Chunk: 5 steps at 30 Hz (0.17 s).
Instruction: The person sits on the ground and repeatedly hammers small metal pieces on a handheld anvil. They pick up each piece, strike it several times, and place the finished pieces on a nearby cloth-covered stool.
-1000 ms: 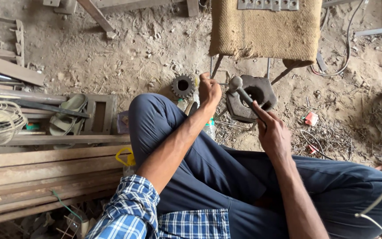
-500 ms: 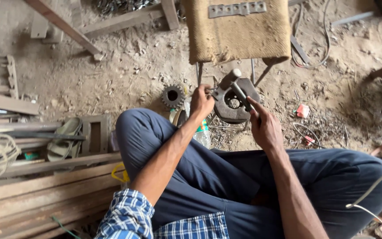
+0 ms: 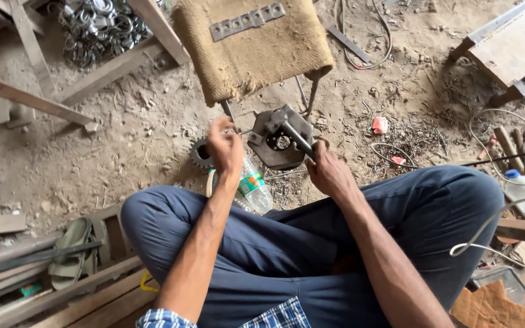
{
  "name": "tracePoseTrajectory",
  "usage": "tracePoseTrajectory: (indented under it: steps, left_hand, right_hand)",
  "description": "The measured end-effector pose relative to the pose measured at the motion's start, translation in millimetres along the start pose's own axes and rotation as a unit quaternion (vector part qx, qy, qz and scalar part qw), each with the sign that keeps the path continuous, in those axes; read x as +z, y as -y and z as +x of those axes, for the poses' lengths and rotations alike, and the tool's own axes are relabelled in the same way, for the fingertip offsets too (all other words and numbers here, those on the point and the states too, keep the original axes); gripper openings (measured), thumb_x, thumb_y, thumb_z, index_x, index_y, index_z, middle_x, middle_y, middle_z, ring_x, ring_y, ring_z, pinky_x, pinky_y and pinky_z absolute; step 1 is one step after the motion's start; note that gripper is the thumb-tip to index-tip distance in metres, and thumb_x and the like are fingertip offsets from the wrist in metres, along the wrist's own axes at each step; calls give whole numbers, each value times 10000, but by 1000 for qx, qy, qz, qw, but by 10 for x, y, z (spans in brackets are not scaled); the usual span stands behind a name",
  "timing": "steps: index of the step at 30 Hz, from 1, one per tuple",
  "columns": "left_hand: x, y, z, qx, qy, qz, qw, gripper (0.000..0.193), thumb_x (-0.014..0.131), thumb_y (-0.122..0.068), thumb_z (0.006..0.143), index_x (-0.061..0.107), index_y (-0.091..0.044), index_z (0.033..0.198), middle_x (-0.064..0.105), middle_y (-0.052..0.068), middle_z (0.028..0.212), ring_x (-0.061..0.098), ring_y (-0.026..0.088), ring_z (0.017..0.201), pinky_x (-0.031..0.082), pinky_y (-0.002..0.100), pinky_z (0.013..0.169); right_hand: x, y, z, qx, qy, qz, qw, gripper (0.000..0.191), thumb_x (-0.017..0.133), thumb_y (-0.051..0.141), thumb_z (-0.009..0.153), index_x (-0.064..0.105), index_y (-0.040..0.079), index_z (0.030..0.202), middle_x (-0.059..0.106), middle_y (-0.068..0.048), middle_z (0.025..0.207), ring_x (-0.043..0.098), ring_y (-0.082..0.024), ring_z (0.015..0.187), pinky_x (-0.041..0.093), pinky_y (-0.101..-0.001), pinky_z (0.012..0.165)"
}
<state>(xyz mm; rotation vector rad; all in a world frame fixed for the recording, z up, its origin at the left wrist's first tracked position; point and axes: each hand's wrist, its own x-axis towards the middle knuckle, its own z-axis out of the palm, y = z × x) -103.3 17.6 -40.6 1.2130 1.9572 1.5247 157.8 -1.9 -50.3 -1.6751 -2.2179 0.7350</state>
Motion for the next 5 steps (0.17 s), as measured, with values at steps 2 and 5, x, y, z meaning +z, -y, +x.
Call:
tracePoseTrajectory:
  steps: [2,5]
  left_hand:
    - [-169,-412,128,157,-127,-13,979,481,466,124,787,599,-40,1219,659,110,1239,671,248,1121,551,343,932]
    - [-510,-1094,348,127,-219,-128,959,739,469,104,775,297,-28,1481,500,108,1411,510,244,1306,459,357,1052]
  right_hand:
    - [41,-59,-5,-10,-7,22,1000,353,604,254,989,399,4,1131,622,-192,725,598,-302,541,472,-431,422]
    - [94,-118,-49,-74,-82,27,994,325,625,206,951,404,24,1104,615,-200,762,606,-351,613,475,-471,487]
